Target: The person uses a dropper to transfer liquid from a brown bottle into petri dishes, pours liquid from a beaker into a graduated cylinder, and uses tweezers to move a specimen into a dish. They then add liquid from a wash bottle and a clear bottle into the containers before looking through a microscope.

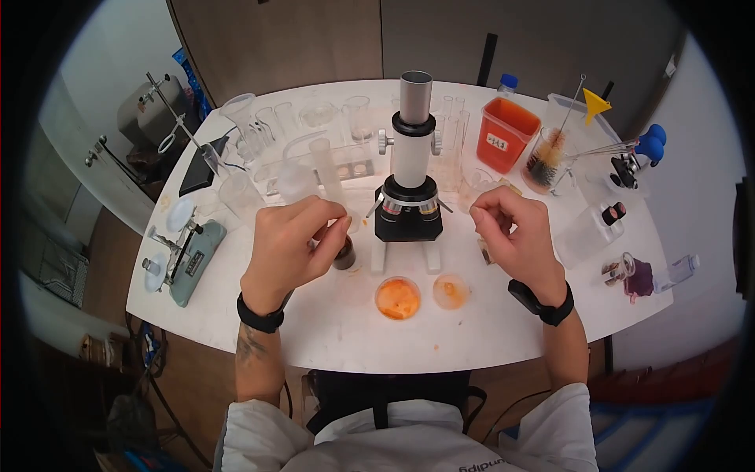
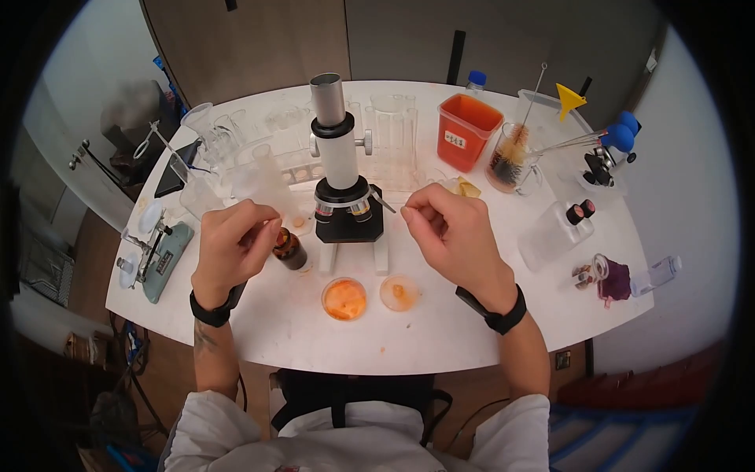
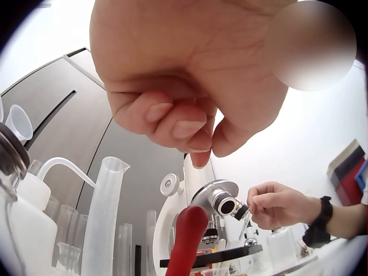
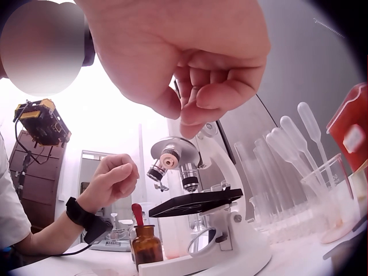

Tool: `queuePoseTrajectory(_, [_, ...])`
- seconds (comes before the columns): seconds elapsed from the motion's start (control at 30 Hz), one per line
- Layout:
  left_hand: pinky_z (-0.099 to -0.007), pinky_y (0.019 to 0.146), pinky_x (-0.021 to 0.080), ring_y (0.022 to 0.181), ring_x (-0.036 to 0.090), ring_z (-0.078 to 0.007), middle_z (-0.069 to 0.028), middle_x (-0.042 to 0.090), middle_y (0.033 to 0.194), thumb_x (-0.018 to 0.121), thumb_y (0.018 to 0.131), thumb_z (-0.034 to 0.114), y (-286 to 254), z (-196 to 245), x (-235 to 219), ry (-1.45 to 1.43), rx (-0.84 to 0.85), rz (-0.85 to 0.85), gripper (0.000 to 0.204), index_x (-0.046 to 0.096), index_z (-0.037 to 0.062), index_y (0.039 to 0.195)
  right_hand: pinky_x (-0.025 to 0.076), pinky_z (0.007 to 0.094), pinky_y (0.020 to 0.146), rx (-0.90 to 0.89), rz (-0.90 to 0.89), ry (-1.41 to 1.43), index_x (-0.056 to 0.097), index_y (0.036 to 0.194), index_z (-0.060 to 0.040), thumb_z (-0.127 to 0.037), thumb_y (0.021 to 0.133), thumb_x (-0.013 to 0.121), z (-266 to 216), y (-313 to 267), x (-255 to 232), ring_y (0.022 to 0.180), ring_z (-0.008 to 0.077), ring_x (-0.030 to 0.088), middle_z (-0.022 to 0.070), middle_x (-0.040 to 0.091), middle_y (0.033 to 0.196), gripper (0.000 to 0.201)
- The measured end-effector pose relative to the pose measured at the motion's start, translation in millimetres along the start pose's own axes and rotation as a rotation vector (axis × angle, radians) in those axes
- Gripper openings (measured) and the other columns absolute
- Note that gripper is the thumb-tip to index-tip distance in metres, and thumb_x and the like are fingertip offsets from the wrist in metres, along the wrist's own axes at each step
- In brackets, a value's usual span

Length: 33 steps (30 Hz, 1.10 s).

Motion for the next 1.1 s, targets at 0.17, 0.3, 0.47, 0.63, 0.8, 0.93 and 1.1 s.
queuePoseTrajectory(0.17, [-0.0266, 0.049, 0.045, 0.051, 0.060, -0.0150, -0.0051, 0.065, 0.070, 0.075, 0.088, 0.001, -2.2, -1.2, 3.3, -0.018, 0.036, 0.022, 0.006, 0.074, 0.0033, 0.093, 0.048, 0.0226, 0.056, 0.006, -0.022, 0.009, 0.068, 0.093, 0.0017, -0.004, 0.096, 0.070, 2.6, 8.7, 1.8, 0.059, 0.0078, 0.061, 0.0033, 0.068, 0.072, 0.007])
queuePoseTrajectory(0.3, [-0.0266, 0.049, 0.046, 0.052, 0.060, -0.0154, -0.0055, 0.066, 0.071, 0.076, 0.088, 0.002, -3.3, -0.8, 2.4, -0.010, 0.046, 0.044, 0.007, 0.074, 0.0037, 0.094, 0.050, 0.0235, 0.060, 0.126, -0.138, 0.006, 0.069, 0.096, 0.0022, -0.009, 0.096, 0.073, 2.0, 27.6, 2.8, 0.063, 0.0086, 0.062, 0.0041, 0.069, 0.076, 0.012])
queuePoseTrajectory(0.47, [-0.0301, 0.052, 0.049, 0.056, 0.065, -0.0179, -0.0041, 0.069, 0.079, 0.079, 0.087, 0.008, -3.3, -0.5, 5.6, 0.031, 0.005, 0.025, 0.019, 0.074, 0.0078, 0.105, 0.056, 0.0292, 0.073, 0.104, -0.288, -0.115, 0.068, 0.116, 0.0009, -0.020, 0.091, 0.081, 1.6, 39.1, 13.9, 0.088, 0.0171, 0.069, 0.0110, 0.073, 0.102, 0.036])
queuePoseTrajectory(0.63, [-0.0325, 0.054, 0.051, 0.058, 0.065, -0.0199, -0.0042, 0.069, 0.094, 0.083, 0.088, 0.019, 10.3, 8.3, 9.5, 0.042, -0.030, 0.009, 0.036, 0.072, 0.0103, 0.121, 0.058, 0.0373, 0.088, 0.076, -0.431, -0.142, 0.064, 0.132, -0.0001, -0.028, 0.085, 0.087, -2.0, 49.9, 18.5, 0.108, 0.0262, 0.069, 0.0163, 0.071, 0.123, 0.058])
queuePoseTrajectory(0.8, [-0.0323, 0.054, 0.050, 0.058, 0.064, -0.0211, -0.0034, 0.067, 0.094, 0.084, 0.088, 0.026, 22.9, 5.6, 14.7, 0.063, 0.037, -0.006, 0.040, 0.071, 0.0107, 0.123, 0.058, 0.0374, 0.086, 0.156, -0.584, -0.270, 0.067, 0.123, 0.0001, -0.027, 0.085, 0.086, -3.5, 39.8, 11.8, 0.102, 0.0298, 0.073, 0.0172, 0.075, 0.110, 0.050])
queuePoseTrajectory(0.93, [-0.0359, 0.056, 0.052, 0.064, 0.068, -0.0245, -0.0059, 0.069, 0.081, 0.084, 0.088, 0.028, 3.6, 7.5, 19.2, 0.118, -0.016, -0.156, 0.029, 0.074, 0.0091, 0.108, 0.056, 0.0390, 0.081, 0.146, -0.615, -0.422, 0.070, 0.116, -0.0002, -0.028, 0.087, 0.084, -5.8, 28.6, -0.5, 0.095, 0.0315, 0.074, 0.0175, 0.076, 0.101, 0.043])
queuePoseTrajectory(1.1, [-0.0440, 0.064, 0.056, 0.073, 0.073, -0.0332, -0.0139, 0.072, 0.081, 0.084, 0.086, 0.032, -32.7, 31.6, 42.5, 0.178, -0.167, -0.682, 0.032, 0.074, 0.0069, 0.103, 0.057, 0.0408, 0.080, 0.092, -0.568, -0.435, 0.069, 0.118, 0.0002, -0.028, 0.088, 0.083, -7.7, 31.3, -4.7, 0.093, 0.0329, 0.074, 0.0173, 0.076, 0.100, 0.043])
Point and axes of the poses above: each hand's wrist, its own y-axis towards the middle knuckle, its own x-axis out of the palm, z = x × y, the point moved 7 cm from there along y, towards the middle knuckle
